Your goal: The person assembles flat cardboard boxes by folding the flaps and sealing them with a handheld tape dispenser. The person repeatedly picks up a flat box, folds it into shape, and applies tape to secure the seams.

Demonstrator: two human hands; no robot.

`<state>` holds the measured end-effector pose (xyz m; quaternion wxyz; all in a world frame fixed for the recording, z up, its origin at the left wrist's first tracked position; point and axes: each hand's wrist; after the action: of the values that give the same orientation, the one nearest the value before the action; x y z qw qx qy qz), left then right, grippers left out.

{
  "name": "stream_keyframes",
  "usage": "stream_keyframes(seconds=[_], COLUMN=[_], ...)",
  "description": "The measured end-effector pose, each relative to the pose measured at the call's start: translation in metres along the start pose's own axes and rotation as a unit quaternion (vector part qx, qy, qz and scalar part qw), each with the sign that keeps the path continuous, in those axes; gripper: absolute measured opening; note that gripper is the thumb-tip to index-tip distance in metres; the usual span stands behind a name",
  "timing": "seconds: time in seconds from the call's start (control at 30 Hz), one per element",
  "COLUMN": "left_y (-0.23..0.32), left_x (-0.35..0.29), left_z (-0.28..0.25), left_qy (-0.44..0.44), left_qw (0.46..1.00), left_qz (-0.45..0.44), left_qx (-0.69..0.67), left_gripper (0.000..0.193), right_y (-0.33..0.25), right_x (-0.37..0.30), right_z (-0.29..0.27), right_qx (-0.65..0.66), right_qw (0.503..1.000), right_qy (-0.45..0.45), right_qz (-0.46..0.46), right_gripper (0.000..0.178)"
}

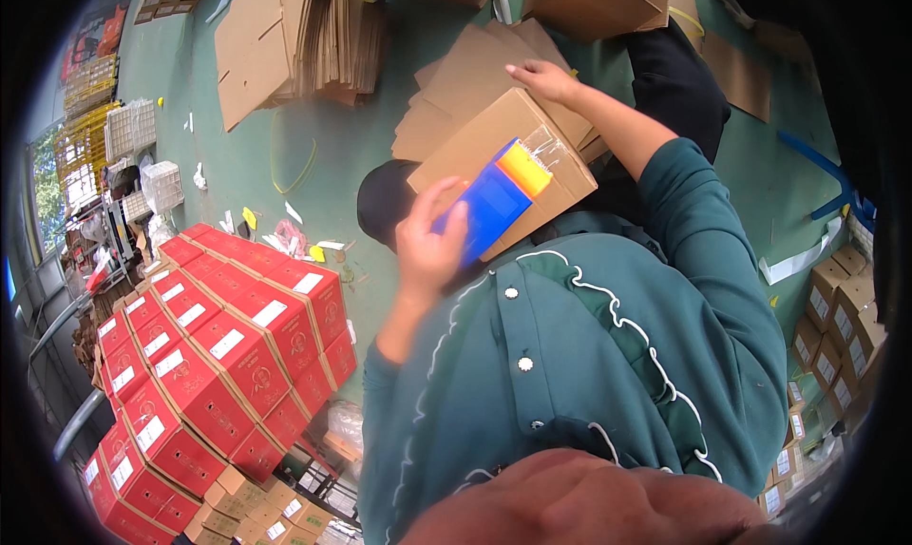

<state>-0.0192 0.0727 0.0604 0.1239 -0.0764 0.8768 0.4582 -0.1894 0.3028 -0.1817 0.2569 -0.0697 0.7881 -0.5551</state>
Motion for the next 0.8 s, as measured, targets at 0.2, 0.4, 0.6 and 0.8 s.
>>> stream_keyframes(seconds=[0.2, 0.4, 0.6, 0.8], left_y=[0.027, 0.014, 0.009, -0.029], left_x=[0.01, 0.01, 0.002, -0.021], left_z=[0.018, 0.014, -0.011, -0.116], left_qy=[-0.105, -0.078, -0.087, -0.085], left_qw=[0.994, 0.993, 0.987, 0.987], left_qz=[0.008, 0.05, 0.071, -0.06], left_qx=[0.028, 0.067, 0.113, 0.12], left_gripper=[0.032, 0.031, 0.033, 0.041], right_y=[-0.2, -0.166, -0.169, -0.154], right_x=[0.018, -0.007, -0.018, -0.006], right_z=[0.044, 0.078, 0.08, 0.081], right_qx=[-0.257, -0.14, -0.181, -0.046], right_qw=[0.826, 0.868, 0.854, 0.833], right_qy=[-0.43, -0.419, -0.442, -0.486], right_qz=[-0.258, -0.226, -0.208, -0.26], right_gripper=[0.077, 0.095, 0.054, 0.033])
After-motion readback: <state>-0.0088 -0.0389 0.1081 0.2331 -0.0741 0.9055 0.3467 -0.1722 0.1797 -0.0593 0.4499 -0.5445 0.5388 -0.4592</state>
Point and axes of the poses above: each hand's wrist, its own x-axis towards the middle knuckle, its own z-axis out of the palm, y = z × x, and after that the axes turned 13 degrees about -z, right-handed
